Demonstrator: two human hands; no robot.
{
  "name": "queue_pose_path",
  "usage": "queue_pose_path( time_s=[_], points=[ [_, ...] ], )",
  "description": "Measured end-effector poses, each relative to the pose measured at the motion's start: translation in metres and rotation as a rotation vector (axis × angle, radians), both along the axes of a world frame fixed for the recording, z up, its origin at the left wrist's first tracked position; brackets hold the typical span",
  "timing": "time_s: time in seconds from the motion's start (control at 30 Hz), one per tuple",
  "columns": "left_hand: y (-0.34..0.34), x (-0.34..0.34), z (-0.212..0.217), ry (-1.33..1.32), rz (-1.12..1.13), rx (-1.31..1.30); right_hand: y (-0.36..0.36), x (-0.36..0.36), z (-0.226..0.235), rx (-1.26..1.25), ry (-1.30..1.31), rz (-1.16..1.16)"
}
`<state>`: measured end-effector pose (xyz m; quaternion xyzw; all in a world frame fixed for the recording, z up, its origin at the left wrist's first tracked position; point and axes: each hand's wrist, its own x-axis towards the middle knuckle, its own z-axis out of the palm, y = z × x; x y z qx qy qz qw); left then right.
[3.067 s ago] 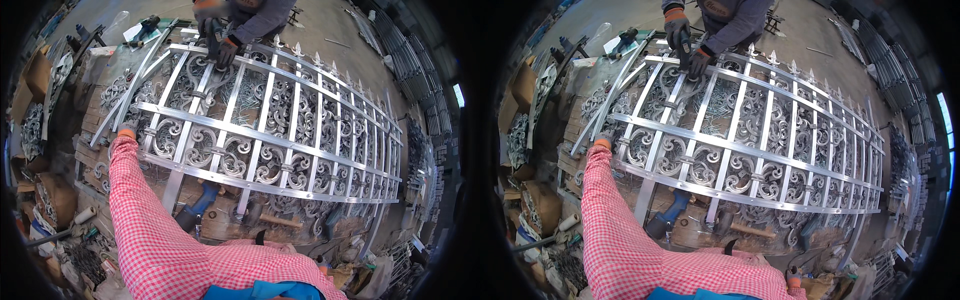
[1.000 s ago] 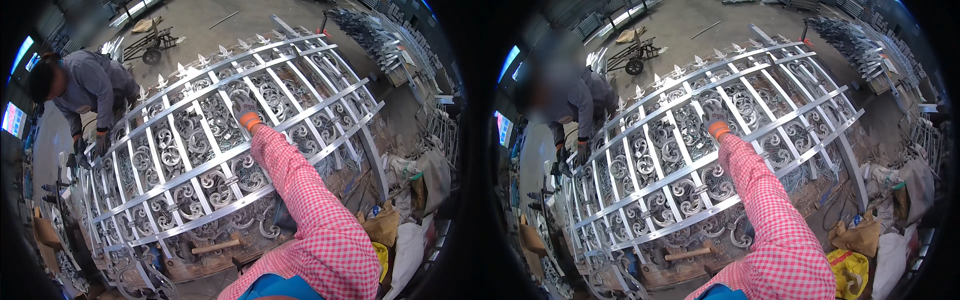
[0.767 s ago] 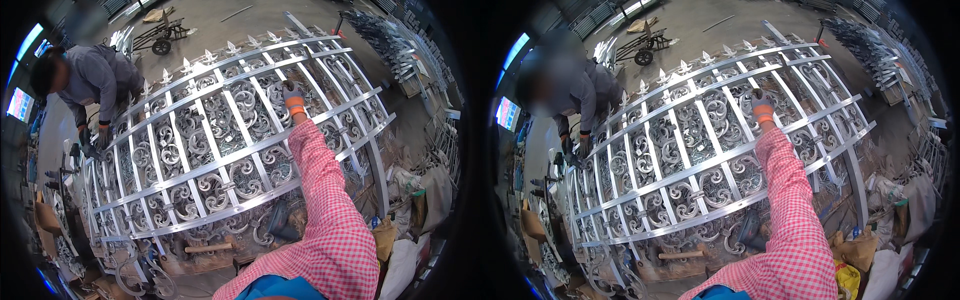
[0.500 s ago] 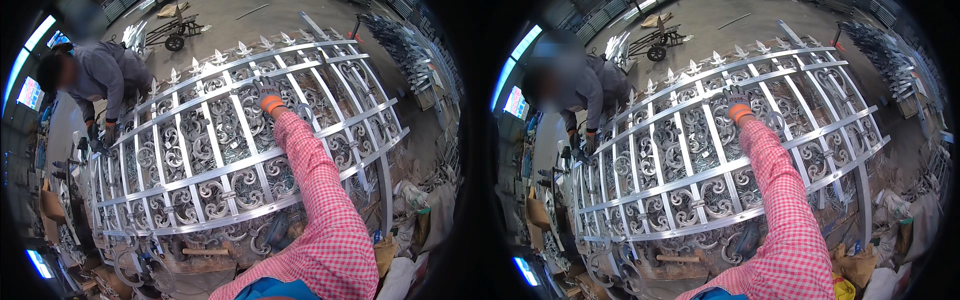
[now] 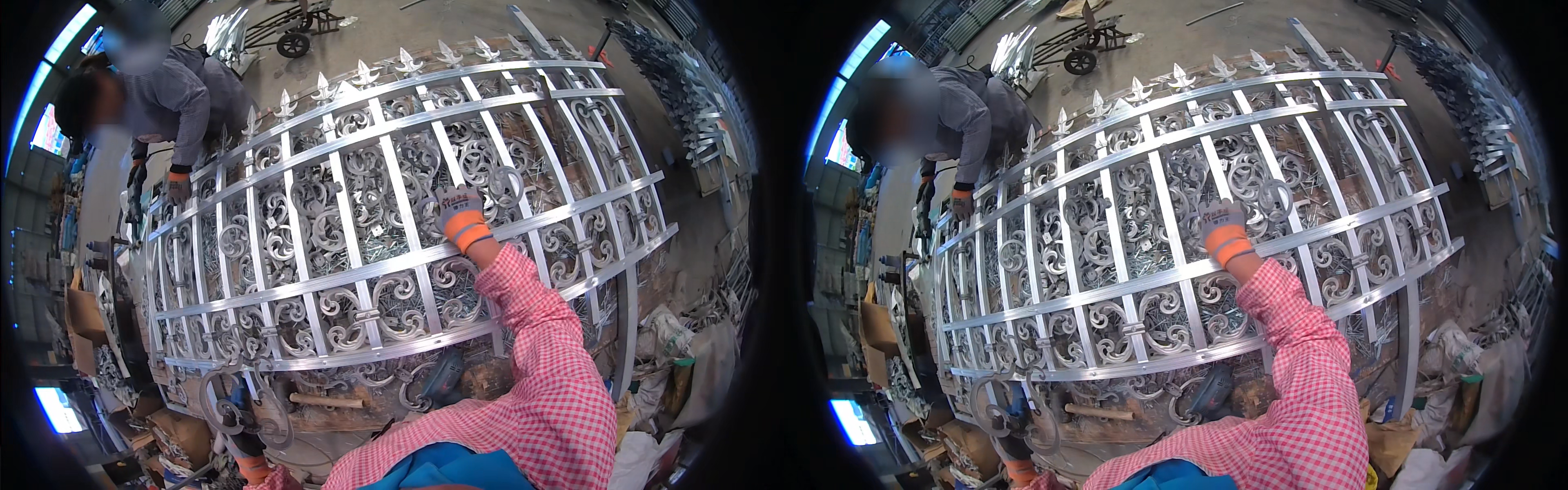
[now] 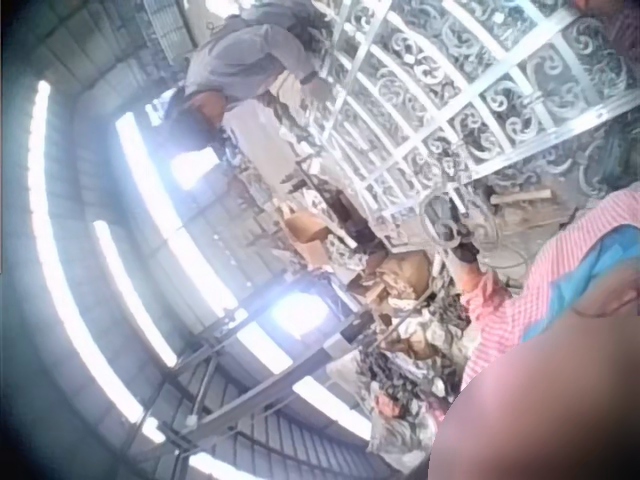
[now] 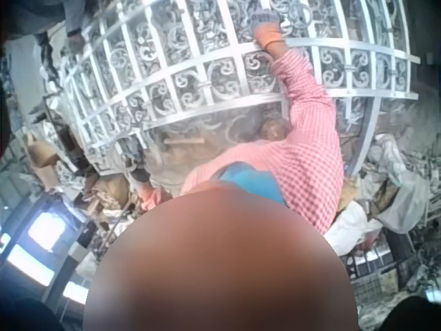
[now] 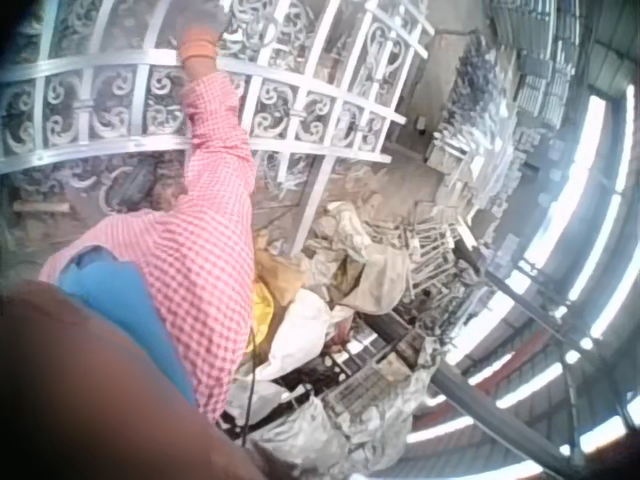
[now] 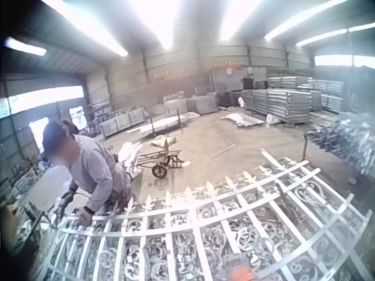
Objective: The person positions and aligns ornamental metal scroll pieces onto a large metal gate frame. They use a handheld welding tool to tack weld the pieces in place, working systematically along the gate while a coworker assists on the opposite side.
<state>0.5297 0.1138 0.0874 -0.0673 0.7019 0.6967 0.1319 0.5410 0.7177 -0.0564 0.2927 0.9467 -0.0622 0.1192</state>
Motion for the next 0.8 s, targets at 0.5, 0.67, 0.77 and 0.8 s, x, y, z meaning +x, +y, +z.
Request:
queue_pose_path(
  time_s=[0.5, 0.67, 0.77, 0.8],
  points=[
    [0.051, 0.001, 0.015, 0.021, -0.036, -0.164, 0.002, -0.058, -0.082, 0.011, 0.011, 0.250],
    [0.056, 0.008, 0.013, -0.062, -0.067, -0.107, 0.022, -0.035, -0.089, 0.045, 0.143, 0.305],
    [0.054, 0.003, 0.003, -0.063, -0.052, -0.055, 0.007, -0.047, -0.089, 0.077, 0.140, 0.129],
    [0.052, 0.001, -0.004, -0.052, 0.009, -0.039, 0.003, -0.045, -0.106, 0.274, 0.312, 0.185]
  ],
)
